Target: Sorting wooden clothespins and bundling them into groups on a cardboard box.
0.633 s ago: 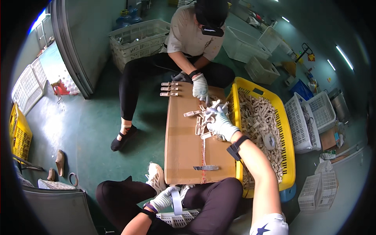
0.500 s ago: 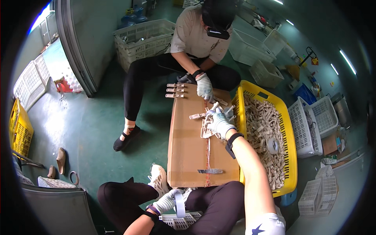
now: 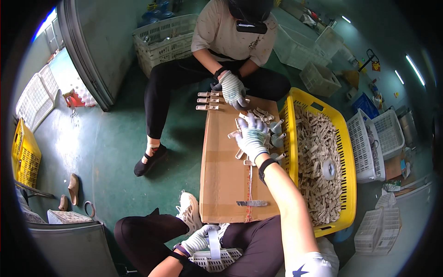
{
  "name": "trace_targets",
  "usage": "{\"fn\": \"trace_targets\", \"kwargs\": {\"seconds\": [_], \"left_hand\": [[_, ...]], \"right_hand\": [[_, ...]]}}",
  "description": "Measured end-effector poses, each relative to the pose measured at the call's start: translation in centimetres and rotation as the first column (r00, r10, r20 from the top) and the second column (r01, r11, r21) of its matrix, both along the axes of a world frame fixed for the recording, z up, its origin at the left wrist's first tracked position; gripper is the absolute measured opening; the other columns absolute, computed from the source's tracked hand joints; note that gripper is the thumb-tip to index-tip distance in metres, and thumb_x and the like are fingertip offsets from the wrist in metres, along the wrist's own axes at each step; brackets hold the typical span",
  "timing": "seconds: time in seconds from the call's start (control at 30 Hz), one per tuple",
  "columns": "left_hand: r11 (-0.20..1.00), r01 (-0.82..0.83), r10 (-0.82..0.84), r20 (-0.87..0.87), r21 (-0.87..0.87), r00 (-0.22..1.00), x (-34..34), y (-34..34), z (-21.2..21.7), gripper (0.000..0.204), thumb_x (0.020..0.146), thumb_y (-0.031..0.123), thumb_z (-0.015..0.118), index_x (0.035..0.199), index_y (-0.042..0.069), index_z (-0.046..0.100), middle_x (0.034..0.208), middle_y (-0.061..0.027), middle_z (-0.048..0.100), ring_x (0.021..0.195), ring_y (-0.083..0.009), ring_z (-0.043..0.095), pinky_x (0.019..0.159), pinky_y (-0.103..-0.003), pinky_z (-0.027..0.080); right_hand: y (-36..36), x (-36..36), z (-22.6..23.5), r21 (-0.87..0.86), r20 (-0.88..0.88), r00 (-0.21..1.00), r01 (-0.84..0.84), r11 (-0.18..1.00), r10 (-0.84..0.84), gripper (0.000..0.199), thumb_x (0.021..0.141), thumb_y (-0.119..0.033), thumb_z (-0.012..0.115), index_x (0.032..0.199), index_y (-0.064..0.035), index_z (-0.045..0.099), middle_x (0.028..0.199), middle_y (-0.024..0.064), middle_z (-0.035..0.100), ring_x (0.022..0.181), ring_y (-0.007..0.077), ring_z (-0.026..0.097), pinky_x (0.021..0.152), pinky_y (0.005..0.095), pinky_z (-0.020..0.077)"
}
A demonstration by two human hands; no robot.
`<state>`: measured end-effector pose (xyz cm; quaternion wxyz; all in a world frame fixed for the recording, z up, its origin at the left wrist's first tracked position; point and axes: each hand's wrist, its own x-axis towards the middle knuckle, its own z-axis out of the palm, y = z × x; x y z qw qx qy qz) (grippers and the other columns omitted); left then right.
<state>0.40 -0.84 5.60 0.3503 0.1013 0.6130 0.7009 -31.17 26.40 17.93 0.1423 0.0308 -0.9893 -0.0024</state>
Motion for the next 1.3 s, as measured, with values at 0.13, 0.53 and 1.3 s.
{"fn": "trace_targets", "kwargs": {"seconds": [0.13, 0.53, 1.3], "left_hand": [[1.0, 0.005, -0.005, -0.004, -0.002, 1.0, 0.3, 0.2, -0.4, 0.039, 0.085, -0.002, 0.066, 0.122, 0.007, 0.056, 0.114, -0.0041, 0.061, 0.103, -0.0149, 0.056, 0.091, -0.03, 0.046], [0.996, -0.082, 0.08, 0.071, 0.036, 0.994, 0.4, 0.8, 0.1, 0.012, 0.09, 0.007, 0.061, 0.102, 0.005, 0.063, 0.092, 0.0003, 0.062, 0.088, -0.0102, 0.058, 0.082, -0.026, 0.048], [0.858, -0.512, 0.195, 0.893, 0.045, 0.406, -1.0, 2.8, 3.7, 0.018, 0.084, 0.008, 0.067, 0.101, 0.001, 0.062, 0.094, -0.0084, 0.064, 0.088, -0.0231, 0.062, 0.088, -0.037, 0.051]], "right_hand": [[-1.0, 0.9, -1.3, 0.118, 0.226, 0.96, -0.198, 0.973, 0.168, 0.042, 0.087, -0.043, 0.055, 0.119, -0.0175, 0.064, 0.144, 0.009, 0.04, 0.136, 0.0385, 0.028, 0.11, 0.0614, 0.0102], [11.3, 13.2, 5.1, -0.14, -0.285, 0.956, -0.114, 0.984, 0.071, 0.046, 0.077, -0.029, 0.069, 0.116, -0.0085, 0.057, 0.128, 0.0176, 0.051, 0.118, 0.0382, 0.046, 0.101, 0.0492, 0.036], [24.5, 28.6, -10.6, 0.119, 0.88, 0.376, 0.415, 0.902, -0.289, 0.095, 0.065, -0.043, 0.077, 0.144, -0.0137, 0.034, 0.142, 0.0218, 0.042, 0.131, 0.0401, 0.041, 0.107, 0.0476, 0.0361]]}}
